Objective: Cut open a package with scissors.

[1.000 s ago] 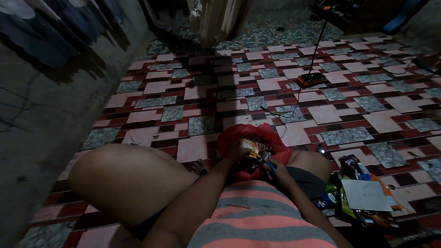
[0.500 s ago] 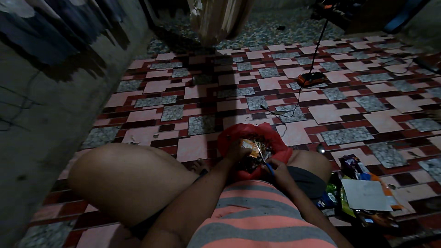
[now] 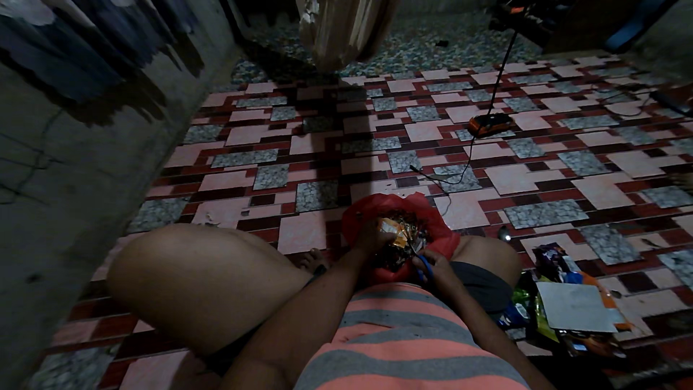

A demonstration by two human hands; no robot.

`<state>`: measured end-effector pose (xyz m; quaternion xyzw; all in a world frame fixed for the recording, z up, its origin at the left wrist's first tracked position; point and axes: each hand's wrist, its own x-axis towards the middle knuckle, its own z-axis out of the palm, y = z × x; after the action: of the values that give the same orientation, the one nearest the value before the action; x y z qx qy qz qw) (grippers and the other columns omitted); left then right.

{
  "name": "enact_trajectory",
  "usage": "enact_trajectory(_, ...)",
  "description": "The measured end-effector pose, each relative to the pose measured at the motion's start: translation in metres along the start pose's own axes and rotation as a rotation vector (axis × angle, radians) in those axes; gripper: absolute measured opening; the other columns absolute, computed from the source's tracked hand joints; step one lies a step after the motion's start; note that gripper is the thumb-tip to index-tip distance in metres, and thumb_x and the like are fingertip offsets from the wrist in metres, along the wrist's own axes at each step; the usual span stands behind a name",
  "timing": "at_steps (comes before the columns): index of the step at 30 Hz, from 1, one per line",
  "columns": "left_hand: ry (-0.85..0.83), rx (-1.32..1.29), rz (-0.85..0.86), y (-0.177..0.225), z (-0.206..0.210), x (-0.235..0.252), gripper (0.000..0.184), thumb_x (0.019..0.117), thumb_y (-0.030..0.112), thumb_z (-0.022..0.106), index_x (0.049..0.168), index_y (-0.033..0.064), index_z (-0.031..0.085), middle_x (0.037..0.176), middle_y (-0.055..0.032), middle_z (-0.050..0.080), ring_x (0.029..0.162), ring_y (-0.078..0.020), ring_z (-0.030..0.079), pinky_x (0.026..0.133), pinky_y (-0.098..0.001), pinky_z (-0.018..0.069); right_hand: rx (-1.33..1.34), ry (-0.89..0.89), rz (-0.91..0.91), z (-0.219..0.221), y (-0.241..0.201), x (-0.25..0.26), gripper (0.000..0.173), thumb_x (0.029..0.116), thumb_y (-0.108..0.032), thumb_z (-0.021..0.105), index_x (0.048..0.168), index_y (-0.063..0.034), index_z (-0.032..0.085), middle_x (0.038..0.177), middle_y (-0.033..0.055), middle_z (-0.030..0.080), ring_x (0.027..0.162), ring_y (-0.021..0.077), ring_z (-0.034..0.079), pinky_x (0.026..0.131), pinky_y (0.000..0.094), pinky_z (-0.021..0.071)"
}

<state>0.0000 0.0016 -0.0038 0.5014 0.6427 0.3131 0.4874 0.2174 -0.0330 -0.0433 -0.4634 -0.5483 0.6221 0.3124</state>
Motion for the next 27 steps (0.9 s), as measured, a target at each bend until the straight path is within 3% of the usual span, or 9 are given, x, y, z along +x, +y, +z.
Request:
enact_trajectory(6, -0.019, 0.249, 0.092, 0.002, -0.009, -0.013, 0.056, 0.0932, 0.023, 0.075, 0.137, -0.0054, 0.055, 0.131, -0.0236, 0.062, 0.123, -0.0302, 0.060, 0.108, -0.0449, 0.0472, -0.019, 0.037, -0.003, 0.006, -0.005, -0.004, 0.023, 0.0969, -0.017, 0.068, 0.109, 0.0027, 0.065, 0.082, 0.0021, 0.065, 0.067, 0.0066, 0.060, 0.064, 0.0256, 0.0539)
enact_trajectory(9, -0.014, 0.412, 0.137, 0.002, -0.010, -0.011, 0.059, 0.0967, 0.026, 0.072, 0.140, -0.0097, 0.052, 0.139, -0.0288, 0.057, 0.133, -0.0375, 0.053, 0.115, -0.0489, 0.0387, -0.030, 0.057, -0.026, 0.008, -0.003, -0.005, 0.026, 0.0955, -0.019, 0.071, 0.109, 0.0030, 0.066, 0.083, 0.0037, 0.065, 0.068, 0.0065, 0.060, 0.066, 0.0261, 0.0538)
enact_trajectory(14, -0.015, 0.369, 0.243, -0.013, -0.009, 0.007, 0.048, 0.0924, 0.019, 0.076, 0.130, -0.0071, 0.062, 0.129, -0.0258, 0.064, 0.124, -0.0354, 0.060, 0.110, -0.0508, 0.0444, -0.125, 0.060, -0.043, 0.006, 0.001, -0.001, 0.030, 0.0958, -0.021, 0.071, 0.109, 0.0048, 0.067, 0.085, 0.0077, 0.064, 0.072, 0.0088, 0.058, 0.071, 0.0279, 0.0515)
enact_trajectory(18, -0.009, 0.296, 0.197, -0.016, -0.008, 0.011, 0.041, 0.0886, 0.015, 0.079, 0.121, -0.0068, 0.066, 0.115, -0.0233, 0.069, 0.109, -0.0324, 0.066, 0.100, -0.0512, 0.0506, -0.149, 0.035, -0.058, 0.005, 0.008, 0.006, 0.032, 0.0965, -0.024, 0.071, 0.109, 0.0047, 0.067, 0.084, 0.0083, 0.064, 0.070, 0.0102, 0.056, 0.070, 0.0293, 0.0504)
enact_trajectory(21, 0.010, 0.239, 0.149, -0.015, -0.006, 0.009, 0.041, 0.0891, 0.011, 0.076, 0.123, -0.0084, 0.063, 0.117, -0.0247, 0.067, 0.109, -0.0328, 0.065, 0.099, -0.0505, 0.0510, -0.030, -0.008, 0.030, 0.004, 0.006, 0.009, 0.034, 0.1001, -0.027, 0.067, 0.115, 0.0026, 0.063, 0.085, 0.0069, 0.064, 0.068, 0.0103, 0.060, 0.066, 0.0292, 0.0546)
enact_trajectory(27, 0.033, 0.315, 0.125, -0.018, -0.008, 0.016, 0.046, 0.0865, 0.010, 0.074, 0.126, -0.0106, 0.060, 0.116, -0.0291, 0.065, 0.107, -0.0391, 0.064, 0.095, -0.0558, 0.0511, 0.327, -0.062, 0.065, -0.002, 0.014, 0.024, 0.037, 0.1072, -0.039, 0.051, 0.118, -0.0042, 0.059, 0.086, 0.0019, 0.065, 0.069, 0.0093, 0.062, 0.063, 0.0254, 0.0539)
